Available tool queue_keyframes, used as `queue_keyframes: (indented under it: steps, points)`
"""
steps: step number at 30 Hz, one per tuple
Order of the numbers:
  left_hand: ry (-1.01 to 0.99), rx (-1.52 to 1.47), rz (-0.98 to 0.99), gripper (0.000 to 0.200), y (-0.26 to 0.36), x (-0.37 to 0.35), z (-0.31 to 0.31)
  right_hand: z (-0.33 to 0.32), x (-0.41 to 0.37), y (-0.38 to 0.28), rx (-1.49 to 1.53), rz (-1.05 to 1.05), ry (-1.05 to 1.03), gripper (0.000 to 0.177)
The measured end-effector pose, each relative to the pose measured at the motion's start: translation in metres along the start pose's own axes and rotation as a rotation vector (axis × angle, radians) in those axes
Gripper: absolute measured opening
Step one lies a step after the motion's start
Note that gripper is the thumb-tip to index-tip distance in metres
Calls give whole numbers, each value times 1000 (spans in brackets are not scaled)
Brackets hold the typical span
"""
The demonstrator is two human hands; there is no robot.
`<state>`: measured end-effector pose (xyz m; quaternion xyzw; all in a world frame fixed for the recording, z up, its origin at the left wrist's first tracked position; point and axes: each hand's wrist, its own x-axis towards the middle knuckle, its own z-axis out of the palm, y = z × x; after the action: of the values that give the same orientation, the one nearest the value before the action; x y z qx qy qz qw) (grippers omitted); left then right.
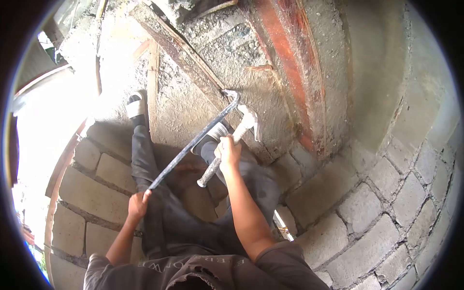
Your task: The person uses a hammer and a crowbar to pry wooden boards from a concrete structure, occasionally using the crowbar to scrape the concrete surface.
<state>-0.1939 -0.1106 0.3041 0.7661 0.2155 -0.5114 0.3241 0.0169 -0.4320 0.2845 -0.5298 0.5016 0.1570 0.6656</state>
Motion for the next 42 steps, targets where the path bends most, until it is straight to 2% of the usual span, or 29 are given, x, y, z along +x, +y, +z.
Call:
queue_keyframes:
  steps: [2,6,7,11,15,20,24,26,28,29,30,32,34,36,37,38,40,41,42]
  points:
    - [-19,-10,-42,59,22,-24,-2,1,1,-2,22,-3,43,28]
    - [-74,-4,-94,63,48,-51,-3,0,6,-7,61,-21,2,29]
    - [-101,-10,-112,64,54,-58,-3,1,7,-8,-16,-26,22,32]
    - [-169,-47,-150,65,69,-64,-17,-10,12,-9,52,-51,-6,26]
    - [-111,-18,-79,62,25,-23,-6,-5,9,-10,56,-53,58,25]
    - [84,108,78,57,-51,69,16,-4,5,6,63,-69,-8,24]
    - [163,-3,289,57,-80,143,16,8,-8,5,-88,-57,51,25]
    - [117,0,326,58,-82,162,6,10,-13,-4,-40,-205,44,23]
    - [103,-7,342,60,-87,172,8,5,-7,-9,34,-363,-51,19]
    - [99,-6,334,60,-89,174,7,5,-6,-7,51,-377,-102,16]
    - [74,-25,328,60,-88,176,6,10,-6,4,53,-256,52,14]
    - [50,-49,331,60,-84,178,10,12,-6,6,-110,58,54,15]
    - [69,-84,350,63,-83,181,14,9,-9,-4,-18,-183,155,10]
    - [73,-98,345,64,-85,179,12,3,-3,-9,160,-348,-130,7]
    - [73,-89,344,67,-85,183,11,5,-4,2,157,-312,33,8]
    - [65,-79,346,70,-86,185,12,24,-10,2,-3,-22,303,14]
    - [67,-72,368,73,-92,202,17,12,-7,12,-171,78,81,19]
    - [55,-59,377,74,-93,207,16,14,-7,11,-241,16,147,21]
    - [42,-46,384,75,-96,211,16,12,-11,8,-267,-128,50,22]
